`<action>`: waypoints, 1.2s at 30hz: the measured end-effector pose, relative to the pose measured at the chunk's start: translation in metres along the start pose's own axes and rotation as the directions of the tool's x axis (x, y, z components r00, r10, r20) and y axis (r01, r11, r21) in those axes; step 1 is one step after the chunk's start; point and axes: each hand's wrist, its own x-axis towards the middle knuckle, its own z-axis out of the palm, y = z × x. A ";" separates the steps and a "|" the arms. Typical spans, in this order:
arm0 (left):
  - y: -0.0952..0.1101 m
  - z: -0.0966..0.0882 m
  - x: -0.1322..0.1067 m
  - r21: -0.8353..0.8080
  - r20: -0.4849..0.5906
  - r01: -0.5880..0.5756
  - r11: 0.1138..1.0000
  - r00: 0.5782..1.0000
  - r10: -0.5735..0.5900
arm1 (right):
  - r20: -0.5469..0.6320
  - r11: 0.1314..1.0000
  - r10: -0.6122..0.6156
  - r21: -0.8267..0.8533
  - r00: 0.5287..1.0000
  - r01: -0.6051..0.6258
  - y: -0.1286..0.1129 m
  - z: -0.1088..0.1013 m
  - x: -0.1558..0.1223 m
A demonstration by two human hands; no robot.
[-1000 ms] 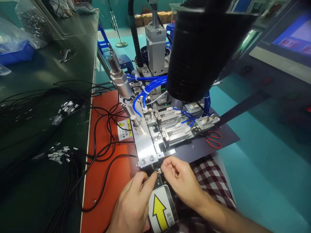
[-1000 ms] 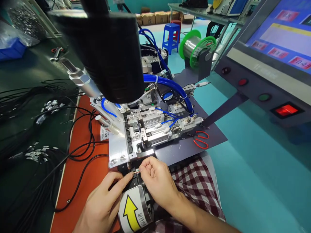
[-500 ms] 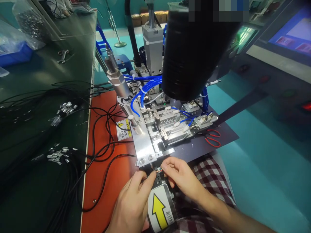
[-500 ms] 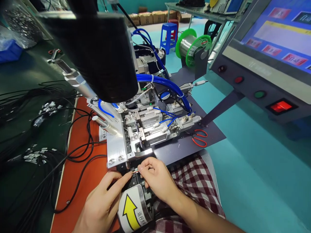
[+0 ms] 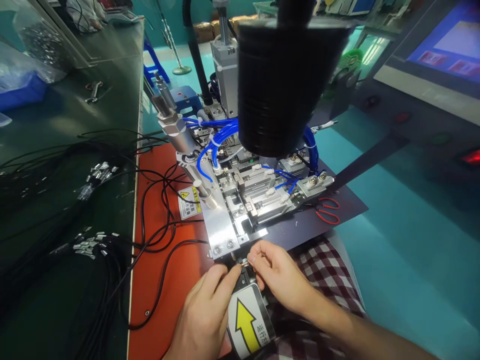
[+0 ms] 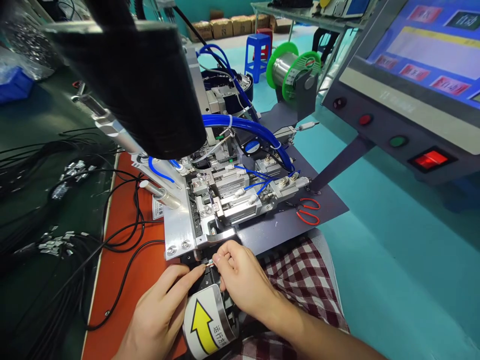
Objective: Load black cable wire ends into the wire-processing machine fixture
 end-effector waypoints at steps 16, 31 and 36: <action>0.003 -0.002 0.001 -0.011 0.013 0.033 0.999 0.999 -0.033 | 0.086 0.981 0.044 0.185 0.995 -0.060 0.003 -0.002 -0.002; 0.009 -0.009 0.000 0.345 0.075 -0.020 0.939 0.997 -0.006 | 0.118 0.959 0.089 0.258 0.989 -0.117 -0.002 -0.003 0.006; 0.019 -0.005 -0.007 0.408 0.102 -0.004 0.913 0.994 -0.041 | 0.082 0.957 0.085 0.269 0.993 -0.105 0.005 0.002 0.009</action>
